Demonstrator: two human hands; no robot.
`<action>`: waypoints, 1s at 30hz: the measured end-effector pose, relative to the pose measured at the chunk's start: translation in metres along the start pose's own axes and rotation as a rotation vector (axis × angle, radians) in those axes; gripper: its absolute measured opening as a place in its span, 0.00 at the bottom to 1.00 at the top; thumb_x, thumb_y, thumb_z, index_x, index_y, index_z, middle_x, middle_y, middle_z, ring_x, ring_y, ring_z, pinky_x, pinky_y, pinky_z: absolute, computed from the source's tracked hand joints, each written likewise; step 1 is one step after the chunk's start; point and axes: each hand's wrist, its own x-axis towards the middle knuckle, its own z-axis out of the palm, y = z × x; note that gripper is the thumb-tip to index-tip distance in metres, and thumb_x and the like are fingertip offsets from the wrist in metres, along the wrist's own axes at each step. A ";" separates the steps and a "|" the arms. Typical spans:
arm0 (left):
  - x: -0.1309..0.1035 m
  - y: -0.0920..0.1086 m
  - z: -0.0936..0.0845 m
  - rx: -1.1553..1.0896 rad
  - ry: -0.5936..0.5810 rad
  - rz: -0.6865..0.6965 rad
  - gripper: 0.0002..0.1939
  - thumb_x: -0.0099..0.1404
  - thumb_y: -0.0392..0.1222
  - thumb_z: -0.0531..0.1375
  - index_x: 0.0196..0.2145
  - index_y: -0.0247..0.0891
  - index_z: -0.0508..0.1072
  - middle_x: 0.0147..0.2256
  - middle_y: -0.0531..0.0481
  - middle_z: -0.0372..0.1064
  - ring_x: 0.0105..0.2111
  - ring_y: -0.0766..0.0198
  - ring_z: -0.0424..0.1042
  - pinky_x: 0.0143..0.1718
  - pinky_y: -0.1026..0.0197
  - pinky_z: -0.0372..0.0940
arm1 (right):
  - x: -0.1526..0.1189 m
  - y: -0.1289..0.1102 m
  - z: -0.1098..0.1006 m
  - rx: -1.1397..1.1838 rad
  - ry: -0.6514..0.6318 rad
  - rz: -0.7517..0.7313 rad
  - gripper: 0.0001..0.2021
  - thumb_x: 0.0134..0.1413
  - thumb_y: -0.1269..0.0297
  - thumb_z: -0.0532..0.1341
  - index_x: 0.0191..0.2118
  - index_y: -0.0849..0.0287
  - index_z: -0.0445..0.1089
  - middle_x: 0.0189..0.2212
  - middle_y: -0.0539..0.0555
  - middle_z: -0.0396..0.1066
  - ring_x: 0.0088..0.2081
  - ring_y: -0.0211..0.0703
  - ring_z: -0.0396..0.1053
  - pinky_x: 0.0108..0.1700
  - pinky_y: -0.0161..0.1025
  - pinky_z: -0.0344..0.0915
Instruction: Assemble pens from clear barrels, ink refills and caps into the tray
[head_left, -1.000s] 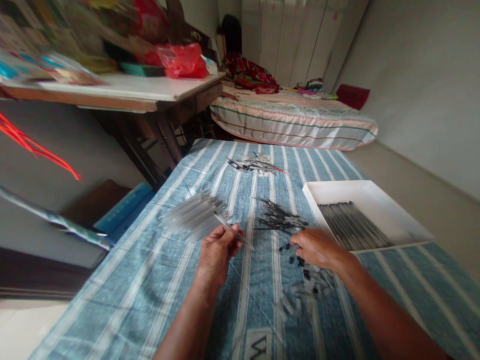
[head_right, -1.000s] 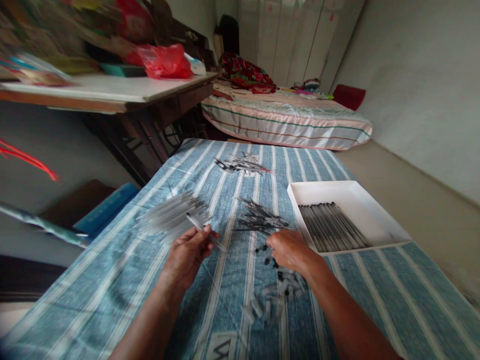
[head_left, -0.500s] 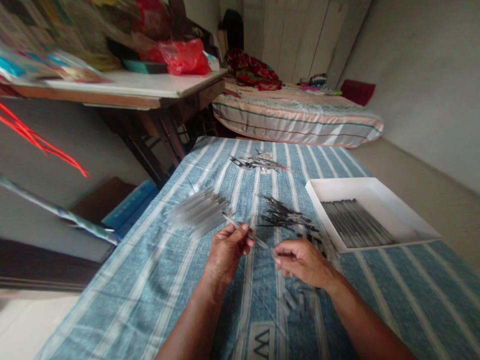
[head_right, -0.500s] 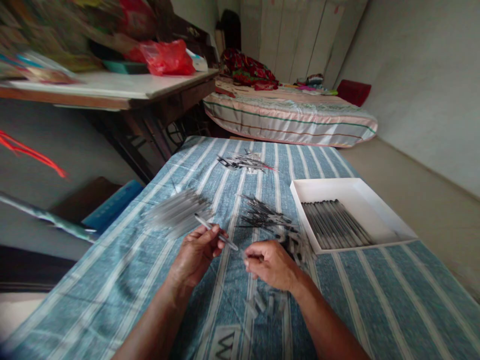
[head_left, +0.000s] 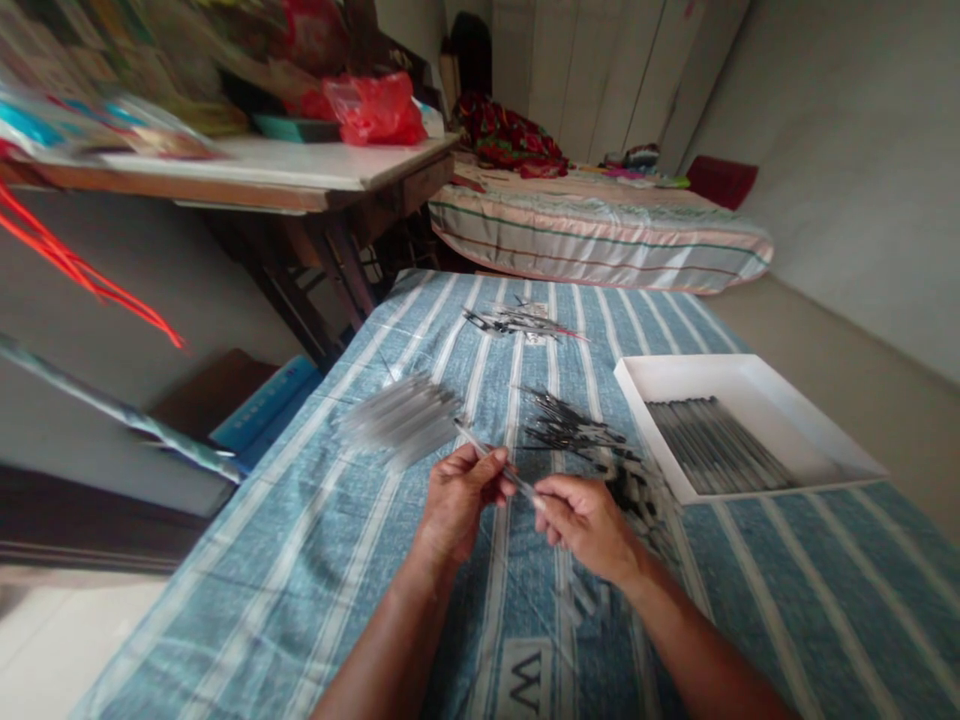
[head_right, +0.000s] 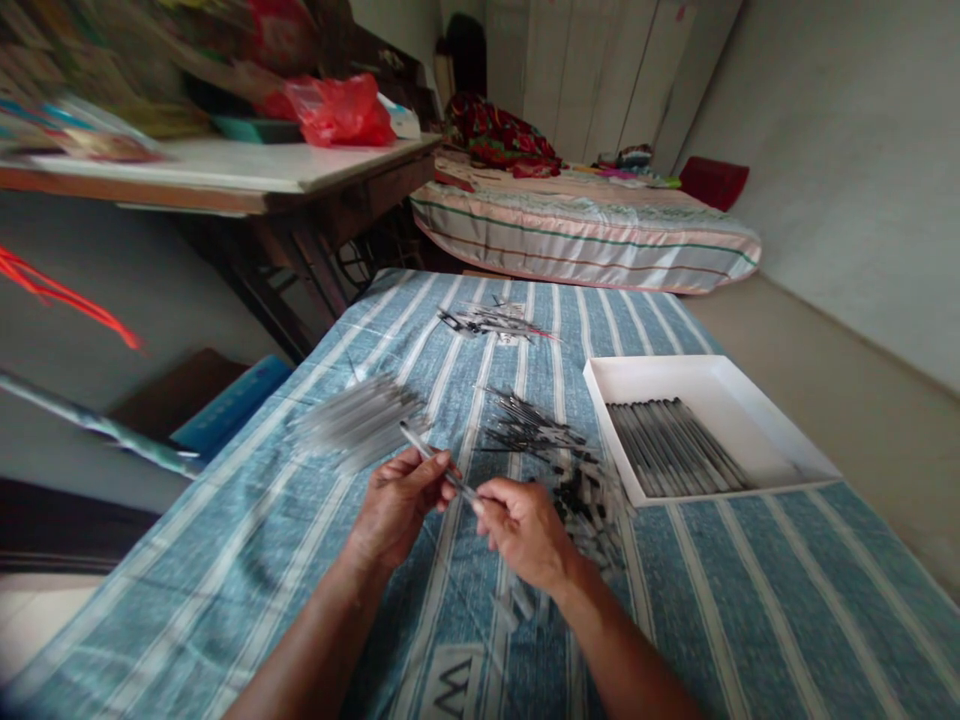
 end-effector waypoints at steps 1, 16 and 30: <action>0.000 0.000 0.000 -0.002 0.009 -0.001 0.10 0.50 0.41 0.67 0.22 0.32 0.72 0.17 0.52 0.69 0.15 0.70 0.65 0.17 0.68 0.59 | 0.000 0.000 0.003 -0.018 0.030 -0.006 0.09 0.55 0.62 0.53 0.29 0.59 0.67 0.19 0.46 0.65 0.18 0.31 0.61 0.22 0.28 0.57; 0.008 -0.005 0.005 -0.006 0.070 -0.026 0.10 0.45 0.40 0.68 0.21 0.32 0.72 0.17 0.53 0.70 0.15 0.71 0.66 0.18 0.69 0.61 | 0.011 0.007 0.017 -0.243 0.233 -0.151 0.12 0.53 0.68 0.53 0.20 0.59 0.61 0.15 0.45 0.55 0.18 0.31 0.52 0.21 0.30 0.48; 0.012 0.007 -0.009 0.300 0.134 0.216 0.18 0.51 0.52 0.64 0.33 0.33 0.75 0.30 0.46 0.75 0.28 0.60 0.72 0.24 0.63 0.65 | -0.023 0.007 -0.109 -0.874 0.656 -0.284 0.12 0.58 0.65 0.53 0.30 0.58 0.72 0.32 0.56 0.71 0.35 0.43 0.68 0.40 0.36 0.63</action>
